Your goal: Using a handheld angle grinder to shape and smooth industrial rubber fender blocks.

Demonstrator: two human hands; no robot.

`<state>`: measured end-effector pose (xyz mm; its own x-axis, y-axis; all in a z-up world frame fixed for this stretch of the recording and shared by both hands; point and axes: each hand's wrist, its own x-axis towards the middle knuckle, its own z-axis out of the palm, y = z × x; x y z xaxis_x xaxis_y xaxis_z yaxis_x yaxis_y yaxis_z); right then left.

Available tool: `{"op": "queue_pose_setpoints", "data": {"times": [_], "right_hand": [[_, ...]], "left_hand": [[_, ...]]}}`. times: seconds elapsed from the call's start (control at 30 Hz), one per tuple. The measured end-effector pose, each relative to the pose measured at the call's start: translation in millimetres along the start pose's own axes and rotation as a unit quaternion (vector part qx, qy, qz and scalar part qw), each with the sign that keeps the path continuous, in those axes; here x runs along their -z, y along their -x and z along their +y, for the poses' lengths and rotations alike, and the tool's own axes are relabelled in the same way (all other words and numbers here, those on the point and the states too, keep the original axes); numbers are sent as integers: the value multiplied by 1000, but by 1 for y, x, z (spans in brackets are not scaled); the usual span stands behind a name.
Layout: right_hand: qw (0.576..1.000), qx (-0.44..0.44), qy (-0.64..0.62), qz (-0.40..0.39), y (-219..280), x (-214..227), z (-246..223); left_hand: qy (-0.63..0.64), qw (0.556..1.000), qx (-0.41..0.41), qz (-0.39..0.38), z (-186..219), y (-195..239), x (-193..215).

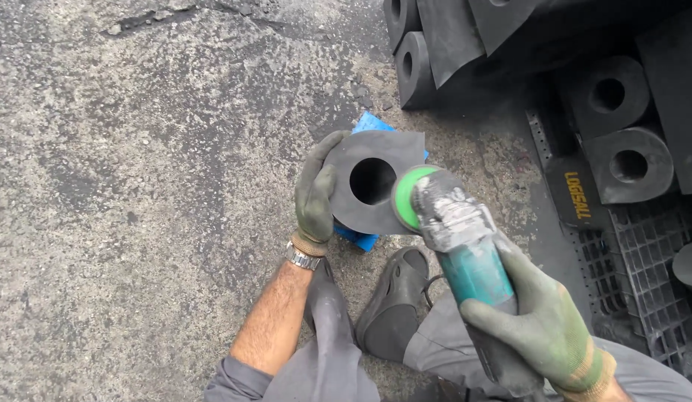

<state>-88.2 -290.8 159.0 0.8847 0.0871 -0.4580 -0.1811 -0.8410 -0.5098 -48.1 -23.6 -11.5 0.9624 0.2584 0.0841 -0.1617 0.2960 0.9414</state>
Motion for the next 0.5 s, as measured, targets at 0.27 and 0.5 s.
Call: {"op": "queue_pose_setpoints", "data": {"times": [0.27, 0.5], "right_hand": [[992, 58, -89, -67, -3, -13, -5], [998, -56, -16, -38, 13, 2, 52]], "left_hand": [[31, 999, -16, -5, -11, -4, 2], [-7, 1000, -7, 26, -16, -1, 7]]}}
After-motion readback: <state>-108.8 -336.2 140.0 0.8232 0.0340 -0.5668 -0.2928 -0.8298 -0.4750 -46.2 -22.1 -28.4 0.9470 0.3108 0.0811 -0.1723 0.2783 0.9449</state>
